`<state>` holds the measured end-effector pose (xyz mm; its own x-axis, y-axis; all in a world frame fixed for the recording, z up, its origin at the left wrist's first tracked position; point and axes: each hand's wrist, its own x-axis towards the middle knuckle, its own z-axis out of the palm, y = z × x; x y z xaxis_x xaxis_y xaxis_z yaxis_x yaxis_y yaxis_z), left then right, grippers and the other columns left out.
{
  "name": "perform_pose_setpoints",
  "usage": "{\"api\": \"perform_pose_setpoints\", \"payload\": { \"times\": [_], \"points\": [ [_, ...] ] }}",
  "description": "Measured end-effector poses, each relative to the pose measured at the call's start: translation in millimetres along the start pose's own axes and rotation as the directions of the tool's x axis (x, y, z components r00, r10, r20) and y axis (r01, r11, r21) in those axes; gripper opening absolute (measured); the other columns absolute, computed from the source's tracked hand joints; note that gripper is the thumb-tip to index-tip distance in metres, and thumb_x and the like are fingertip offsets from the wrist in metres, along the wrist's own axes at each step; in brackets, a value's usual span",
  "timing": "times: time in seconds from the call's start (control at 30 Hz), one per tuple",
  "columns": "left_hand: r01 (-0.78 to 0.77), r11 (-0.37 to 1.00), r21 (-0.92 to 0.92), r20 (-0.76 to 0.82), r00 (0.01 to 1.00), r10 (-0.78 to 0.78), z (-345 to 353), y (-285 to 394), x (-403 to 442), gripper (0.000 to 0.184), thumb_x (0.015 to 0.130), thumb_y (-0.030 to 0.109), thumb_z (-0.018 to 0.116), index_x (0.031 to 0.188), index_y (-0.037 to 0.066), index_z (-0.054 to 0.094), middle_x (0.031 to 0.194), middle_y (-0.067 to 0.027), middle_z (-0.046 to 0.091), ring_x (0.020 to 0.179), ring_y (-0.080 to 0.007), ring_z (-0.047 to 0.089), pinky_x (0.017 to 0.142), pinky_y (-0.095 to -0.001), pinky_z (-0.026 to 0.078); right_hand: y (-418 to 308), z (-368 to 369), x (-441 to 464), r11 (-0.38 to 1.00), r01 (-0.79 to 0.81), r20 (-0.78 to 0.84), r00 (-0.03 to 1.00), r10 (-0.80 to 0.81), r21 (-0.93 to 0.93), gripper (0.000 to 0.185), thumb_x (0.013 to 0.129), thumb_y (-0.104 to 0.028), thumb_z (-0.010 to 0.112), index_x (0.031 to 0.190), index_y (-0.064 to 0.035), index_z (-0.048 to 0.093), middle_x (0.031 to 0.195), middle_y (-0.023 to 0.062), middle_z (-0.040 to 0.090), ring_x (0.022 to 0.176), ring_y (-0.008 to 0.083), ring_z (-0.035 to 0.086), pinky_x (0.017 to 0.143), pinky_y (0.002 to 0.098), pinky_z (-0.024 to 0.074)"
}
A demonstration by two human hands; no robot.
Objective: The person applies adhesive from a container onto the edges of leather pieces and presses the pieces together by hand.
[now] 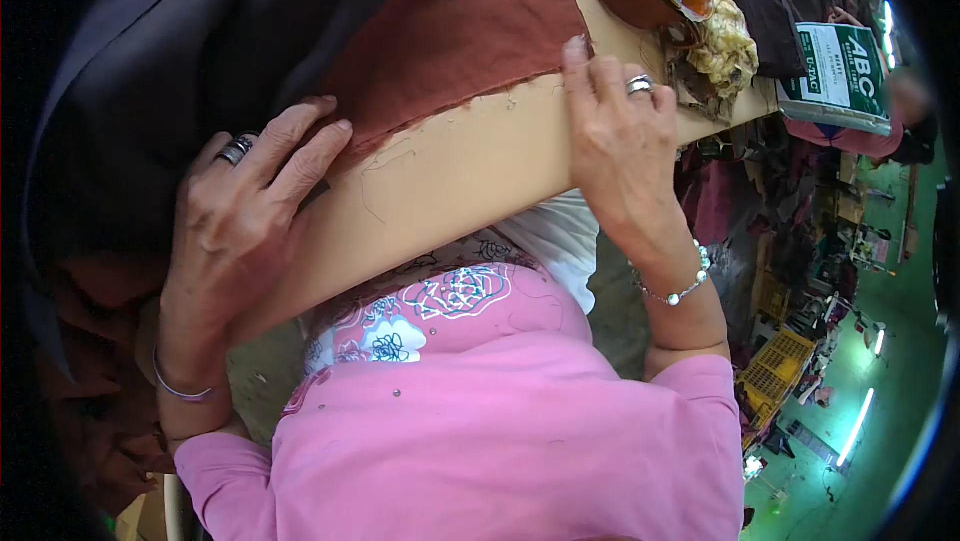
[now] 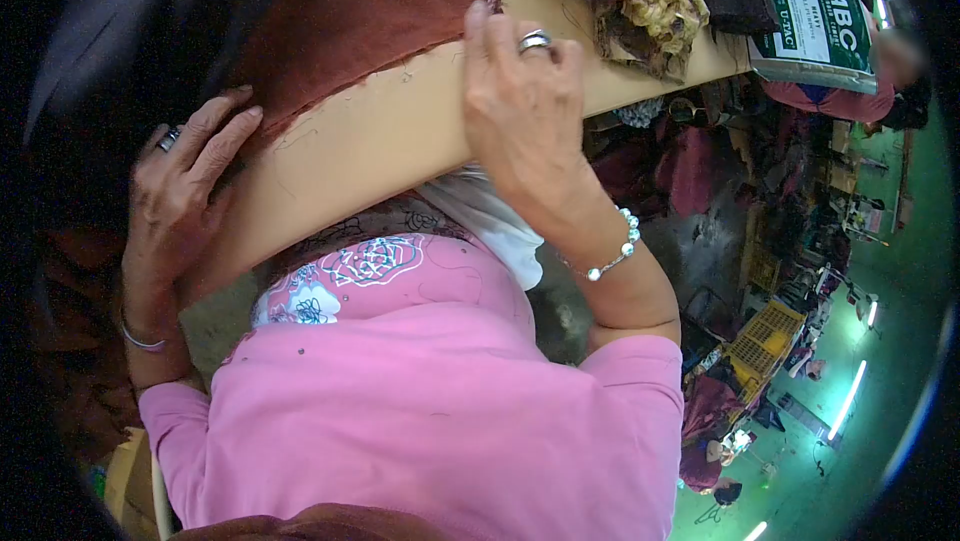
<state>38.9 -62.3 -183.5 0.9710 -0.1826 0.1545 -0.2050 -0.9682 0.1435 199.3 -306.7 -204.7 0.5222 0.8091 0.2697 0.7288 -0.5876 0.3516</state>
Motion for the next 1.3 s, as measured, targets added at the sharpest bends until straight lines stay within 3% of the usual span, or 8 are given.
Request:
{"api": "perform_pose_setpoints", "payload": {
  "times": [0.17,0.33,0.77,1.0,1.1,1.17,1.23,1.3],
  "points": [
    [-0.022,1.0,0.009,-0.078,0.997,0.022,-1.1,2.8,4.1,0.048,0.063,0.0,0.065,0.11,0.006,0.062,0.118,-0.0079,0.059,0.081,-0.0227,0.062,0.071,-0.0343,0.048,14.9,-5.6,4.9,0.997,0.047,-0.004,0.999,-0.047,-0.069,0.039,0.078,-0.012,0.053,0.116,-0.0021,0.059,0.089,0.004,0.055,0.085,0.0177,0.057,0.076,0.037,0.0366],
    [-0.019,1.0,0.022,-0.077,0.997,0.021,-1.3,2.6,4.8,0.047,0.063,-0.001,0.064,0.109,0.005,0.063,0.116,-0.0081,0.06,0.081,-0.0231,0.062,0.07,-0.034,0.048,26.3,2.3,3.5,0.987,0.046,-0.009,0.999,-0.048,-0.155,0.048,0.08,-0.014,0.053,0.127,-0.0257,0.055,0.093,0.0015,0.054,0.087,0.0181,0.057,0.079,0.0393,0.0349],
    [0.011,1.0,0.021,-0.026,1.0,-0.01,-1.3,2.8,2.5,0.049,0.065,0.001,0.064,0.113,0.007,0.061,0.122,-0.0074,0.058,0.091,-0.0253,0.063,0.077,-0.0358,0.048,3.1,-7.1,4.4,0.995,0.07,0.007,0.998,-0.07,-0.071,0.046,0.081,-0.014,0.052,0.126,-0.0161,0.055,0.092,0.0025,0.054,0.086,0.0172,0.056,0.08,0.0375,0.035],
    [0.031,0.999,-0.012,0.047,0.998,-0.03,-4.9,1.0,-1.6,0.056,0.064,-0.002,0.063,0.119,0.008,0.058,0.126,-0.0092,0.056,0.104,-0.028,0.06,0.081,-0.0384,0.047,-5.9,-24.1,13.7,0.908,0.173,0.088,0.971,-0.222,0.382,0.04,0.079,-0.011,0.054,0.118,-0.0193,0.062,0.099,0.0037,0.056,0.086,0.0203,0.058,0.083,0.0445,0.038],
    [-0.005,1.0,-0.004,-0.044,0.999,0.005,-2.6,1.3,3.4,0.046,0.065,0.001,0.064,0.111,0.005,0.061,0.12,-0.0095,0.058,0.088,-0.0248,0.061,0.074,-0.0358,0.047,50.5,-24.9,28.0,0.838,0.084,-0.093,0.995,-0.039,0.539,0.041,0.074,-0.007,0.059,0.111,-0.0218,0.065,0.101,0.0034,0.056,0.086,0.0205,0.057,0.082,0.0482,0.0388],
    [-0.014,1.0,-0.007,-0.089,0.996,0.013,-2.0,2.7,4.5,0.042,0.066,0.002,0.064,0.107,0.003,0.063,0.117,-0.0097,0.06,0.079,-0.0231,0.062,0.07,-0.0345,0.046,78.2,-39.8,38.5,0.886,-0.048,-0.125,0.985,0.119,0.462,0.042,0.068,-0.005,0.063,0.108,-0.0183,0.065,0.114,0.0051,0.056,0.104,0.024,0.054,0.093,0.0541,0.0337],
    [-0.009,1.0,-0.025,-0.097,0.995,0.006,-3.6,3.9,4.7,0.041,0.066,0.003,0.064,0.107,0.003,0.063,0.117,-0.0098,0.06,0.077,-0.0227,0.061,0.069,-0.0343,0.046,92.0,-92.9,61.0,0.843,-0.328,0.411,0.9,0.143,0.425,0.055,0.064,-0.03,0.078,0.11,-0.0059,0.06,0.143,0.0236,0.032,0.133,0.0385,0.03,0.108,0.0457,0.0262],
    [-0.006,1.0,-0.021,-0.088,0.996,0.004,-5.0,3.6,4.3,0.041,0.067,0.003,0.064,0.108,0.003,0.063,0.117,-0.0095,0.06,0.077,-0.0224,0.061,0.069,-0.0343,0.046,101.7,-52.0,62.4,0.953,-0.246,0.275,0.942,0.192,0.178,0.058,0.066,-0.037,0.077,0.113,-0.0063,0.061,0.144,0.0241,0.031,0.133,0.0384,0.03,0.108,0.0459,0.0264]
  ]
}}
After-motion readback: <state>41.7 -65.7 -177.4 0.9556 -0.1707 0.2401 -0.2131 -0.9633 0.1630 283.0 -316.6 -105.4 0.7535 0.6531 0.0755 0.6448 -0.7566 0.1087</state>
